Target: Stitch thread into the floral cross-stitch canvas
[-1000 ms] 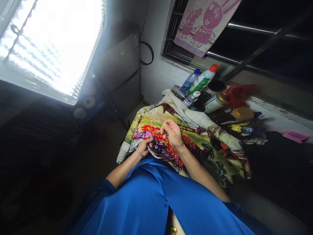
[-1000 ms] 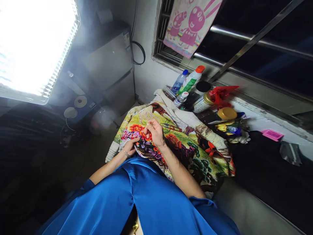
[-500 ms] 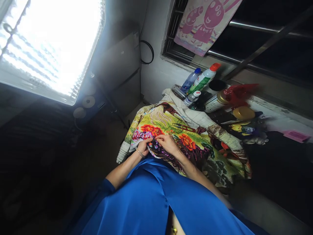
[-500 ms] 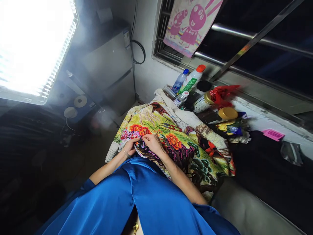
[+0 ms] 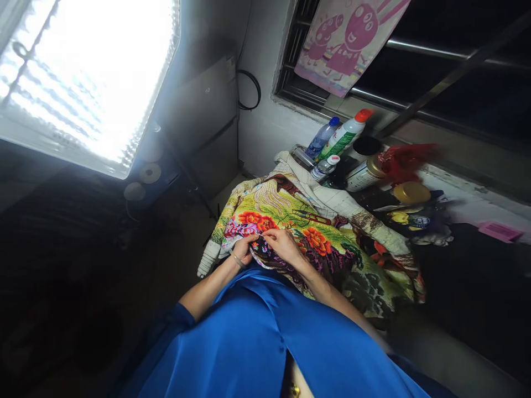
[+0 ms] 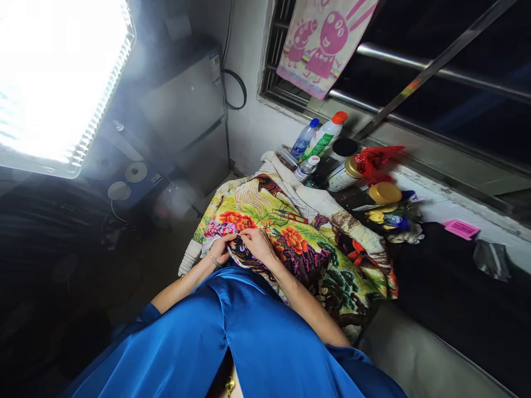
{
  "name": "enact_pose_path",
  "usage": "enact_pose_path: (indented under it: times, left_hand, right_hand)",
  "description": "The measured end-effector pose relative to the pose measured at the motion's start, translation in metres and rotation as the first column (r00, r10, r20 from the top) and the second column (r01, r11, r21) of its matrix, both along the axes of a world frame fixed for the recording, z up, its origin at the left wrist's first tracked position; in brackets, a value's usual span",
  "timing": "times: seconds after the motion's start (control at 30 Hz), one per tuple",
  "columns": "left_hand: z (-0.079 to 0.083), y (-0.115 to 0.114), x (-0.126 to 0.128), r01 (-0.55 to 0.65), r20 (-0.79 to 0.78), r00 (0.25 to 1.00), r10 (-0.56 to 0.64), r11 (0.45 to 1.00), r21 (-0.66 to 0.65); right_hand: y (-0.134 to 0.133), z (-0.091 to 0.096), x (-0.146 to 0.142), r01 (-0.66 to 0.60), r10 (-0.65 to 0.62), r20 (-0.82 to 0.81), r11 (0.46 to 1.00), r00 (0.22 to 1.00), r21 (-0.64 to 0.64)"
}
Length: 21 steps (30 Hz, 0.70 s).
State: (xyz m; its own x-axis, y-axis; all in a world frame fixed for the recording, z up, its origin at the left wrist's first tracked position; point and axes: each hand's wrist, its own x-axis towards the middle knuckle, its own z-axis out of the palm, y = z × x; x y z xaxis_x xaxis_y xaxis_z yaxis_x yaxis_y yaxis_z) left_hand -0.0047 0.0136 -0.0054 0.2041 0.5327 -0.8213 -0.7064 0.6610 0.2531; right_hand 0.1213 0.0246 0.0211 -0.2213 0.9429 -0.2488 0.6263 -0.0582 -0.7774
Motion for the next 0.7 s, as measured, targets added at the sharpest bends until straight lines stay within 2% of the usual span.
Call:
enact_pose_path:
  times: [0.33,0.7]
  left_hand:
    - [-0.012,-0.001,-0.002,0.015,0.029,0.999,-0.016,0.999,0.031]
    - [-0.006,-0.001,-0.001,-0.005,0.008,1.000,0.005,1.000,0.029]
  right_hand:
    - [-0.001,0.007,-0.007,-0.014,0.008,0.148,0.999,0.989,0.037]
    - [0.001,0.011,-0.017,-0.060,0.027,0.350,0.995,0.936,0.084]
